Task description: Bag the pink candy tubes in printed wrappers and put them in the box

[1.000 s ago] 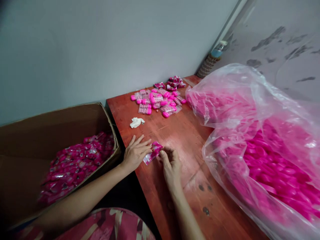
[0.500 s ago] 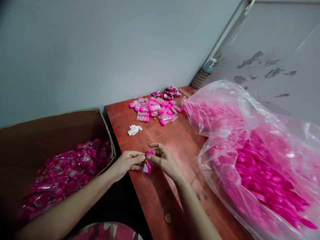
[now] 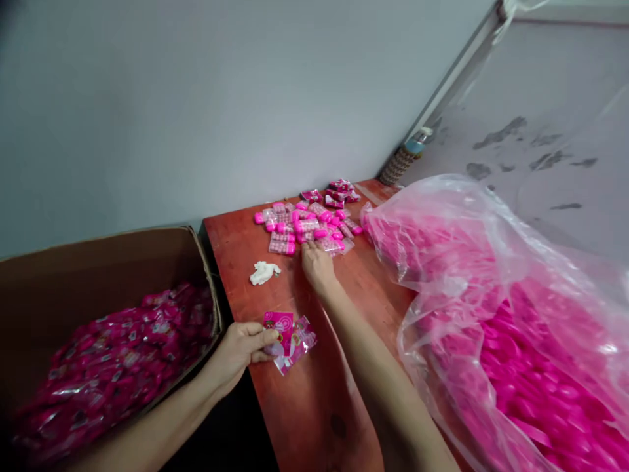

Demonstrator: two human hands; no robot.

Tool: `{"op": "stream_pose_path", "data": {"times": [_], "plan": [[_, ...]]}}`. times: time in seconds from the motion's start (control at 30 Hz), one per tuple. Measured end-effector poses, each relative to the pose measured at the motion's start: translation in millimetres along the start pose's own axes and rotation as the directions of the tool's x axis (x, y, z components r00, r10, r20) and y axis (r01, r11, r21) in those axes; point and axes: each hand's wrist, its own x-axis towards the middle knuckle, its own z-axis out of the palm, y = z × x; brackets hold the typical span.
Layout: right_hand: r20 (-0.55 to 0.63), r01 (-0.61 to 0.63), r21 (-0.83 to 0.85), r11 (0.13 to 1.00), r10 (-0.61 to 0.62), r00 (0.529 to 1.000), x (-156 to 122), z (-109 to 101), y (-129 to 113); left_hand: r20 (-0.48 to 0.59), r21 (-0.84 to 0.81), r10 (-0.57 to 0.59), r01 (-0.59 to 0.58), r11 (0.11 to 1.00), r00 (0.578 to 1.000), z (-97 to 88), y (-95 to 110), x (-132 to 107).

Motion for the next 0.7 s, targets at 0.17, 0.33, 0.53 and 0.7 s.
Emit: {"op": "stream_pose_path", "data": {"times": [0.17, 0.33, 0.53, 0.7], "plan": [[0.038, 0.086, -0.117, 0.989, -0.082, 0.996, 13, 17, -1, -0.054, -0.039, -0.042, 0.039, 0.998, 0.998, -5.1, -2, -2], [0.068, 0.034, -0.16, 0.986, -0.023, 0.997, -26, 0, -10, -0.061, -0.101, -0.07, 0.064, 0.993, 0.996, -10.8, 0, 0], [-0.168, -0.171, -0.138, 0.975, 0.147, 0.975, -145, -65, -16, -0.063, -0.132, -0.118, 0.108, 0.985, 0.991, -14.3, 7, 3], [-0.483, -0.584, -0.227, 0.779, 0.43, 0.762, -307, -125, 3, -0.026, -0.122, -0.105, 0.101, 0.987, 0.994, -16.2, 5, 1]]}}
